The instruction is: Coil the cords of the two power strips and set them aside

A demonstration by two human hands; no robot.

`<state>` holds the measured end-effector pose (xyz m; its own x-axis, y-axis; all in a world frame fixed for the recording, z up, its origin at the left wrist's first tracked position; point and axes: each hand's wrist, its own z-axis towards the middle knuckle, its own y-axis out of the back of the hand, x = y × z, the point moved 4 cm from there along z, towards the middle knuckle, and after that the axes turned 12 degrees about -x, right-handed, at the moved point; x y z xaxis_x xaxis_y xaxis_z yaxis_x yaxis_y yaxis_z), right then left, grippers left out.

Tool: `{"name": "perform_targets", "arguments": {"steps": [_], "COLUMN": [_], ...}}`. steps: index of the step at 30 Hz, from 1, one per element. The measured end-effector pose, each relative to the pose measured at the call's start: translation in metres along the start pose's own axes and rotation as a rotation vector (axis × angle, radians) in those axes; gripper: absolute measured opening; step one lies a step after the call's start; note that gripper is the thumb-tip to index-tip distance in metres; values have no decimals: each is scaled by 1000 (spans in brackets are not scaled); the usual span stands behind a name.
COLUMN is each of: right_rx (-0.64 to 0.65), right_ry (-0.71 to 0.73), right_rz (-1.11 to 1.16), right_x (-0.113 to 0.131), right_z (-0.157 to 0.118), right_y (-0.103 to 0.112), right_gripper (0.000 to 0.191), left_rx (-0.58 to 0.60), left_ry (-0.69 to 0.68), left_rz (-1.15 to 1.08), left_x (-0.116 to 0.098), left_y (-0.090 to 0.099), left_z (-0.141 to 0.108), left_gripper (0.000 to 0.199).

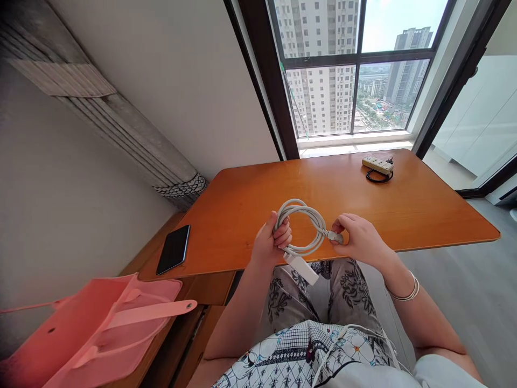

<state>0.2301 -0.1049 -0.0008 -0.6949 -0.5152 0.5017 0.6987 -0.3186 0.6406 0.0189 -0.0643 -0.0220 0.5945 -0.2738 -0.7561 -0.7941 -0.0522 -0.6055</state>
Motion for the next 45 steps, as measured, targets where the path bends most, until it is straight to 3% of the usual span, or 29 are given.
{"name": "perform_targets", "arguments": {"steps": [4, 8, 11, 13, 17, 22, 25, 28, 31, 33, 38, 42, 45], "right_rx": [98, 292, 492, 500, 406, 482, 465, 465, 544, 561, 574, 573, 452], "right_ry": [-241, -513, -700, -766, -743, -725, -710, -664, -590, -550, -483, -432, -322], "right_rz": [402, 946, 1143, 1190, 1154, 1113, 1089, 1045, 986, 959, 905, 834, 656], "right_x": [-11, -15, -9, -6, 0, 3, 3, 5, 11, 15, 18, 14, 13], "right_z": [7, 15, 17, 19, 24, 27, 30, 30, 28, 27, 31, 37, 41], "right_y": [-2, -27, -50, -58, -58, -54, -52, -50, -49, -47, -43, -41, -36], "right_gripper": [42, 58, 66, 65, 64, 64, 63, 62, 60, 58, 56, 54, 52], "left_rx": [103, 199, 257, 285, 296, 302, 307, 370, 473, 512, 527, 491, 443], "left_ry": [-4, 53, 83, 109, 141, 148, 131, 143, 259, 321, 376, 336, 293], "left_rz": [64, 109, 102, 103, 96, 88, 96, 186, 322, 353, 292, 225, 171], "left_x": [4, 13, 19, 20, 18, 20, 19, 16, 13, 13, 17, 21, 23], "left_y": [-4, -9, -12, -12, -11, -13, -11, -9, -8, -9, -14, -17, -20], "left_z": [-4, -6, -7, -7, -8, -10, -9, -5, -1, -1, -10, -16, -16], "left_gripper": [53, 53, 51, 48, 39, 32, 30, 43, 73, 78, 55, 48, 46]}}
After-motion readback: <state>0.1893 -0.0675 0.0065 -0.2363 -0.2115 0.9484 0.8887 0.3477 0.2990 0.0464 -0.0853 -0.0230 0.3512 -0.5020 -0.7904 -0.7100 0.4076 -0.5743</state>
